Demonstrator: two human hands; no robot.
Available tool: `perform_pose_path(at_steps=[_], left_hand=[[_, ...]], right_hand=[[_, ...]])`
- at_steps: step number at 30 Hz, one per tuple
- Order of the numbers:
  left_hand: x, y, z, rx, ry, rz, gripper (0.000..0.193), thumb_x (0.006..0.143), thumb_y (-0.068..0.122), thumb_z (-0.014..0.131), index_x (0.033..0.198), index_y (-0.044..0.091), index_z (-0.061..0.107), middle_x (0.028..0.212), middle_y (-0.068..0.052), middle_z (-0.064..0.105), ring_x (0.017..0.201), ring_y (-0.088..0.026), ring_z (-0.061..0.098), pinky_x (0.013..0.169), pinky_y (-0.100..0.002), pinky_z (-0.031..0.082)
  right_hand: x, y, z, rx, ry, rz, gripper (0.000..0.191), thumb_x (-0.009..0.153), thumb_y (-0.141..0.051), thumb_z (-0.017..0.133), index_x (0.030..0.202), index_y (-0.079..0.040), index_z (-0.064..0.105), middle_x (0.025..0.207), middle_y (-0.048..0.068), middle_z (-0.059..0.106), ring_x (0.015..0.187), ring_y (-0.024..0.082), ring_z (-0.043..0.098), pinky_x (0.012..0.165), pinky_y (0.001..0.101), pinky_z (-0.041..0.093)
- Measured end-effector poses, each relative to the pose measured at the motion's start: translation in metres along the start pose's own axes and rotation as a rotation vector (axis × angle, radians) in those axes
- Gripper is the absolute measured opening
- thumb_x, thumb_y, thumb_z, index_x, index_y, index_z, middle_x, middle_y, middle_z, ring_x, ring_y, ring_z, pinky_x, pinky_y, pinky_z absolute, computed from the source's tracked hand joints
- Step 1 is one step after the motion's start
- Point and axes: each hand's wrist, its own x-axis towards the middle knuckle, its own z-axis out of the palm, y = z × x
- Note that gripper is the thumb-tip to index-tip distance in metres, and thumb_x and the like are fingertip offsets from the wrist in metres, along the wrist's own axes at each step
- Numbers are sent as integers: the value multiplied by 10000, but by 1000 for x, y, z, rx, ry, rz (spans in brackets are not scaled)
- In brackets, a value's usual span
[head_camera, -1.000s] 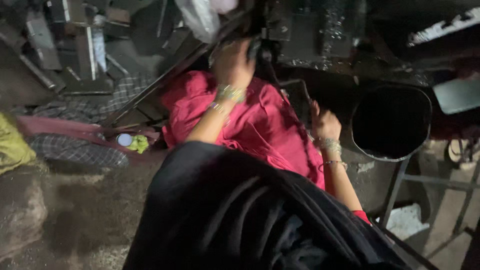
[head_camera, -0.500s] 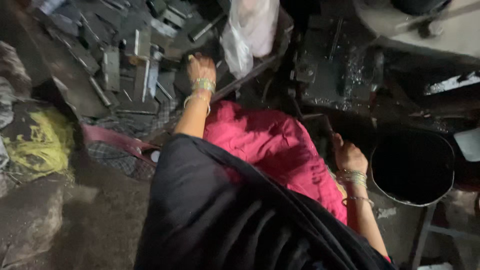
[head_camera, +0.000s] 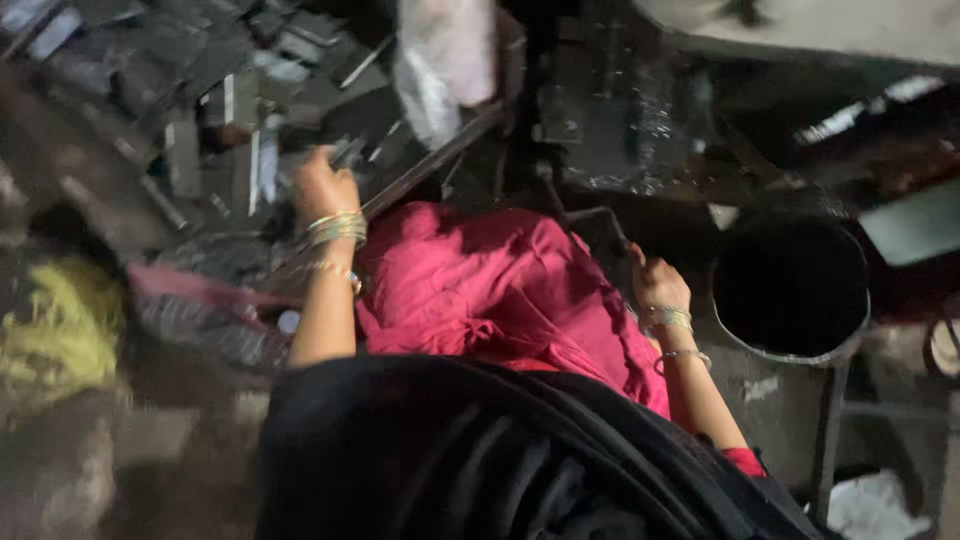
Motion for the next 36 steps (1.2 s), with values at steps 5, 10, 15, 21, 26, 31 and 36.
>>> perform_pose_path(at_steps=[5,10,15,21,26,31,36], left_hand=[[-34,91,-18,-422,-191,408,247,838,104,767,1084,116,788,975,-159,774,889,-358,762,798,-467,591],[-108,200,65,30,-278,823,131,1029,142,651,1055,94,771,1034,-134,757,966,-318,729,837,-468,579],[-153,237,147,-14,-97,800,383,926,244,652,1280,105,701,1509,-102,549,1366,-289,552,1035,-449,532],[-153,237,176,168,-339,681,364,948,277,578,1243,108,709,1607,-117,419,1459,-307,387,1098,-546,323],[-148,227,194,332,-425,774,323,962,280,563,1156,105,752,1492,-187,568,1402,-316,446,1114,-511,286],[-143,222,200,264,-451,750,305,931,253,564,1122,134,770,1406,-190,610,1397,-330,447,1194,-580,209],[-139,222,198,256,-407,809,356,885,262,550,1118,119,778,1446,-182,588,1394,-318,450,1187,-593,164]], right_hand=[[-11,-2,-3,59,-13,43,759,1056,-646,365,913,-18,765,933,275,718,930,444,693,813,532,547],[-17,-3,-1,-7,22,1,738,1080,-650,364,952,-37,754,937,241,736,958,404,709,815,507,562],[-27,-12,-29,18,26,-72,613,1047,-607,391,1106,-87,711,909,231,737,887,424,708,736,537,553],[-19,-46,-96,-320,85,-342,580,1120,-593,365,1167,-119,695,885,194,746,792,391,727,661,481,569],[-1,-74,-131,-348,84,-431,641,1115,-616,266,1182,-166,717,800,213,723,739,422,698,652,496,555],[-3,-84,-137,-193,129,-241,938,1028,-770,238,722,-47,752,755,212,720,747,412,709,710,510,560],[-1,-83,-135,-182,86,-228,969,1026,-787,218,723,-41,757,759,225,712,770,422,703,728,516,552]])
